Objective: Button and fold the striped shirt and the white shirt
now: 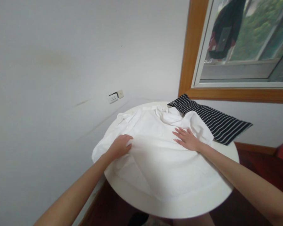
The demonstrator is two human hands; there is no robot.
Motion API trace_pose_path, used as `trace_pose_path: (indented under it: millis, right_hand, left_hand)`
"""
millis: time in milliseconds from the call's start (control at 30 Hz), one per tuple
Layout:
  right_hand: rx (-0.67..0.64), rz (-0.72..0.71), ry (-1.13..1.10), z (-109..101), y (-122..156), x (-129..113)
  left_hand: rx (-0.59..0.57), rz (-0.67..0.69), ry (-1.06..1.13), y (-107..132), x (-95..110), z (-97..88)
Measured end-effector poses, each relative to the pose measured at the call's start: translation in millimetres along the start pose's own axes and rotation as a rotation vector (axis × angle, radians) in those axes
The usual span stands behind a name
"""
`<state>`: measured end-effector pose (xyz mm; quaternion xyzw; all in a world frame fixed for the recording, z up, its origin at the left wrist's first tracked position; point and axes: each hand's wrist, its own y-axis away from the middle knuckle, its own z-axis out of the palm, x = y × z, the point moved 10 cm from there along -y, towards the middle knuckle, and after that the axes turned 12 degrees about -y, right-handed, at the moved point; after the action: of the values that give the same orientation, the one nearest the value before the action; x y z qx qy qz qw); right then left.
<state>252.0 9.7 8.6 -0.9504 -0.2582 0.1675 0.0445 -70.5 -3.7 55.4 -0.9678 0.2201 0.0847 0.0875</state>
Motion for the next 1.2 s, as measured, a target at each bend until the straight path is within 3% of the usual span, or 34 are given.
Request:
trace_pose_path:
  millis: [67, 167, 333, 533, 633, 700, 733, 800, 867, 933, 1000, 1100, 1200]
  right_hand:
    - [0.008, -0.008, 0.004, -1, 0, -2]
    - [0.002, 0.001, -0.002, -1, 0, -2]
    - [-0.01, 0.028, -0.007, -1, 0, 0]
    - [-0.007, 0.025, -0.013, -1, -1, 0]
    - [-0.007, 0.023, -0.011, -1, 0, 1]
    - [-0.007, 0.022, -0.003, 0, 0, 3]
    - [-0.007, 0.022, 0.001, 0, -1, 4]
    - [-0.004, 0.024, 0.01, 1, -1, 5]
    - [-0.002, 0.026, 0.019, 1, -2, 3]
    - [0.002, 0.03, 0.031, 0, 0, -1]
    - [0.001, 0.03, 0.042, 0, 6, -9]
    - [-0.017, -0.012, 0.052, 1, 21, -26]
    - [-0.041, -0.041, 0.046, 2, 37, -38]
  left_hand:
    - [-0.031, 0.043, 0.022, 22, 4, -6.1]
    - [-0.122, 0.151, 0.024, 49, 26, -19.6]
    - [-0.351, 0.223, -0.023, 79, 52, -26.1]
    - [-0.686, 0.185, -0.078, 112, 53, -25.2]
    - [-0.818, 0.123, -0.002, 113, 48, -34.9]
    - [-0.796, 0.136, 0.04, 92, 51, -44.1]
    - [-0.72, 0.154, 0.041, 74, 54, -49.6]
    - [-0.473, 0.182, 0.03, 26, 64, -59.8]
    - [-0.264, 0.151, 0.067, -20, 74, -56.1]
    - [-0.071, 0.098, 0.086, -60, 84, -42.5]
    - [0.002, -0.049, 0.042, -90, 83, -15.2]
    - [0.023, -0.217, 0.03, -115, 76, 22.5]
    - [0.006, -0.214, 0.068, -124, 74, 42.3]
